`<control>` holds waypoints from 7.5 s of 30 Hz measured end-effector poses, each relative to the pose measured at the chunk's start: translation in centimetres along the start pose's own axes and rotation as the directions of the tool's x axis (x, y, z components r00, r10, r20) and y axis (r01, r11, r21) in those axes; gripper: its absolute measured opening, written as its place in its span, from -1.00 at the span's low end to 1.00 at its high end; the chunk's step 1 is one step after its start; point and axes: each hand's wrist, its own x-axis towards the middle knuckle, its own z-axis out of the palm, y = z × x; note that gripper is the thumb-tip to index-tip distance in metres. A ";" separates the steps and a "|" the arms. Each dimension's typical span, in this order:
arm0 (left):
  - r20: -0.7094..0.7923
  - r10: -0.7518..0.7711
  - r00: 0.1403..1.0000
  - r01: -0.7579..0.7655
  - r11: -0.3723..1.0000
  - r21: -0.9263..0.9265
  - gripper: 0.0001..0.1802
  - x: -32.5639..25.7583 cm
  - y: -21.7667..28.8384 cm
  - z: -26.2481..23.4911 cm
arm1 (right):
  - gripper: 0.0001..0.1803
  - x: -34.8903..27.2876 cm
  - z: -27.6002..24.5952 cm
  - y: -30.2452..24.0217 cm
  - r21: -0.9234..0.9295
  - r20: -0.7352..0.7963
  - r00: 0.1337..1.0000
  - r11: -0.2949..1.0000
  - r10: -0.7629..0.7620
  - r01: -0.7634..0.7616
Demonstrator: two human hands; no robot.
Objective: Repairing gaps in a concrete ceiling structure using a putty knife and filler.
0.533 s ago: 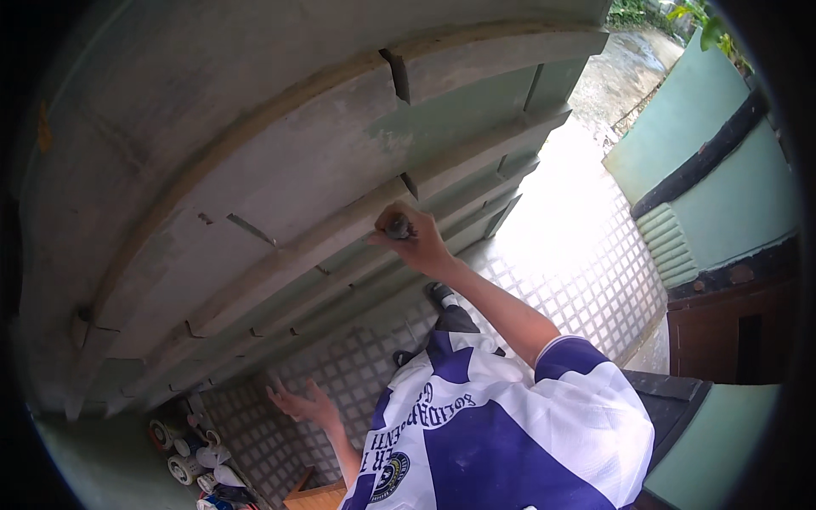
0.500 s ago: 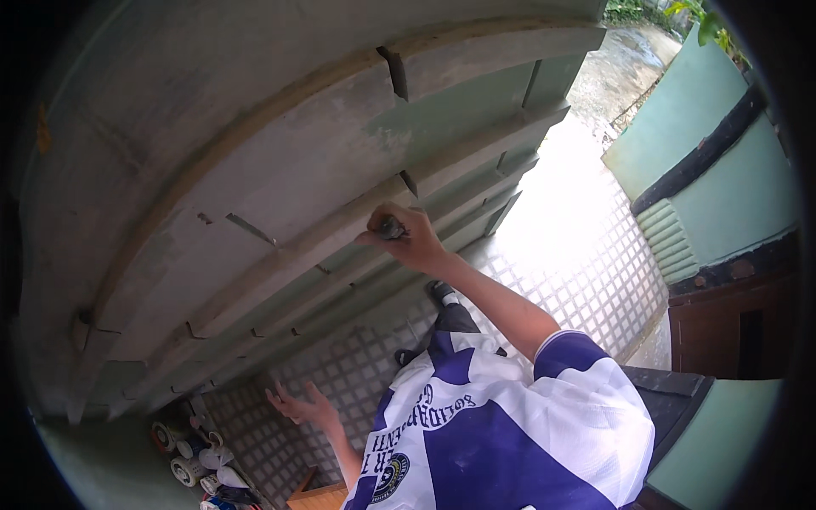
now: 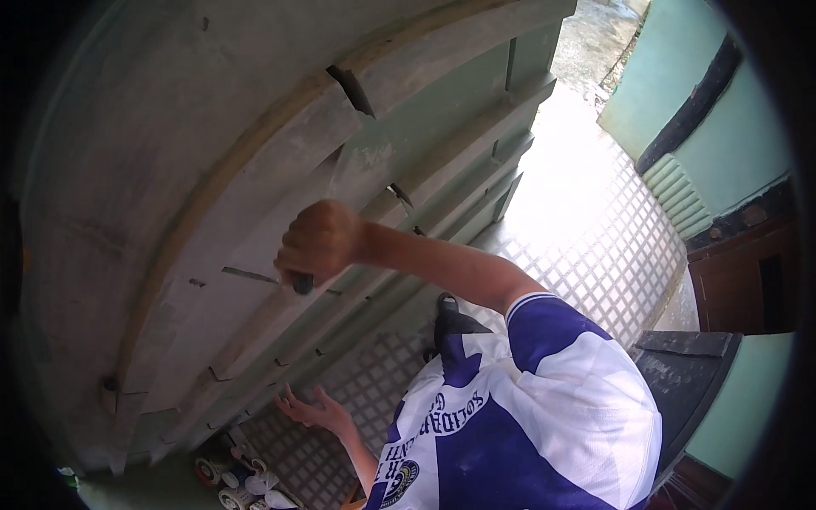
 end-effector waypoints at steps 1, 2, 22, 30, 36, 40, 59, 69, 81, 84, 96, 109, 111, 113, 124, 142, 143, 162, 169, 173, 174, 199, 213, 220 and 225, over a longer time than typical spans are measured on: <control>-0.011 0.038 0.999 -0.038 0.998 -0.046 -0.30 0.5 0.9 0.1 | -0.60 -0.8 0.0 1.2 -0.080 0.008 0.999 0.995 0.052 -0.051; -0.008 0.046 0.999 -0.046 0.998 -0.043 -0.30 0.9 1.5 0.1 | -0.63 -1.0 -0.4 1.7 -0.088 0.022 0.997 0.994 0.069 -0.067; -0.027 0.441 0.897 -0.421 0.833 -0.359 -0.72 7.4 7.4 5.1 | -0.63 -1.9 -0.2 -1.8 0.119 -0.020 0.992 0.984 -0.128 0.129; -0.139 0.616 0.775 -0.629 0.733 -0.261 -0.84 11.4 4.2 6.9 | -0.62 -2.1 0.8 -2.7 0.066 -0.047 0.981 0.979 -0.190 0.193; -0.187 0.731 0.656 -0.747 0.596 -0.295 -0.85 13.5 4.2 6.8 | -0.65 -1.8 1.6 -1.0 0.059 -0.113 0.982 0.985 -0.153 0.161; -0.194 0.783 0.592 -0.778 0.491 -0.391 -0.74 14.7 2.9 6.6 | -0.63 -1.0 2.1 -2.8 -0.013 -0.035 0.979 0.980 -0.199 0.199; -0.090 0.789 0.607 -0.752 0.535 -0.384 -0.86 16.7 -1.8 8.2 | -0.63 -2.5 1.7 0.6 -0.258 -0.028 0.992 0.959 -0.126 0.114; -0.089 0.794 0.602 -0.777 0.556 -0.293 -0.90 16.2 -1.1 8.8 | -0.61 -3.7 0.0 1.6 -0.244 -0.069 0.995 0.968 -0.069 0.050; -0.123 0.858 0.499 -0.693 0.310 -0.651 -0.81 15.5 6.8 6.8 | -0.79 -7.9 -2.5 -6.6 0.254 -0.667 0.496 0.795 0.556 -0.550; -0.143 0.868 0.475 -0.698 0.273 -0.662 -0.75 16.2 7.8 6.8 | -0.76 -7.5 -3.7 -7.2 0.337 -0.636 0.375 0.680 0.674 -0.651; -0.039 0.902 0.430 -0.755 0.336 -0.563 -0.70 18.7 4.6 5.6 | -0.70 -7.1 -0.8 -0.1 0.104 -0.671 0.354 0.555 0.652 -0.825; 0.063 0.834 0.549 -0.709 0.504 -0.494 -0.73 18.6 2.9 5.9 | -0.64 -8.3 -5.2 2.9 0.167 -0.732 0.313 0.606 0.605 -0.778; 0.063 0.833 0.550 -0.709 0.505 -0.492 -0.74 18.8 2.6 6.0 | -0.64 -7.9 -4.5 3.6 0.155 -0.713 0.263 0.512 0.651 -0.845; 0.064 0.833 0.550 -0.710 0.506 -0.490 -0.74 18.8 2.4 6.0 | -0.59 -7.0 -5.0 2.8 0.290 -0.731 0.357 0.738 0.582 -0.609; 0.125 0.814 0.567 -0.674 0.546 -0.498 -0.77 17.5 4.7 7.0 | -0.61 -10.5 -6.3 4.4 0.025 -0.745 0.420 0.651 0.519 -0.758; 0.142 0.783 0.605 -0.656 0.592 -0.469 -0.76 16.5 8.6 10.0 | -0.68 -9.0 -7.1 3.6 0.367 -0.681 0.352 0.715 0.642 -0.595; 0.144 0.778 0.612 -0.653 0.599 -0.464 -0.76 16.4 8.6 10.1 | -0.67 -7.8 -7.7 2.7 0.460 -0.694 0.334 0.750 0.637 -0.475; 0.158 0.685 0.712 -0.535 0.674 -0.510 -0.65 15.8 10.0 10.0 | -0.66 -9.9 -10.3 5.8 0.588 -0.222 0.596 0.594 0.772 -0.550; 0.149 0.594 0.791 -0.404 0.688 -0.603 -0.63 15.4 9.1 9.9 | -0.74 -8.4 -9.3 6.2 0.600 -0.326 0.478 0.569 0.816 -0.562; -0.099 0.550 0.829 -0.510 0.672 -0.536 -0.65 13.5 8.5 9.1 | -0.70 -8.1 -9.8 5.7 0.351 -0.259 0.743 0.777 0.617 -0.523; -0.218 0.379 0.900 -0.436 0.754 -0.491 -0.63 12.6 8.7 8.9 | -0.70 -8.1 -9.9 5.8 0.356 -0.242 0.750 0.775 0.616 -0.521; -0.053 -0.970 0.235 0.776 0.221 -0.590 -0.11 19.2 4.8 13.7 | -0.68 -9.4 -10.3 7.4 0.304 -0.016 0.848 0.811 0.529 -0.500; -0.091 -0.958 0.273 0.811 0.280 -0.513 -0.22 19.7 4.0 13.0 | -0.82 -9.9 -10.4 7.4 0.186 -0.059 0.893 0.884 0.445 -0.428; -0.105 -0.981 0.165 0.764 0.194 -0.615 -0.51 19.8 3.6 12.9 | -0.84 -10.9 -11.1 7.6 0.274 -0.062 0.890 0.865 0.451 -0.420; -0.103 -0.959 0.262 0.804 0.276 -0.527 -0.56 20.1 5.5 13.2 | -0.83 -10.4 -11.1 8.0 0.284 -0.135 0.875 0.864 0.464 -0.415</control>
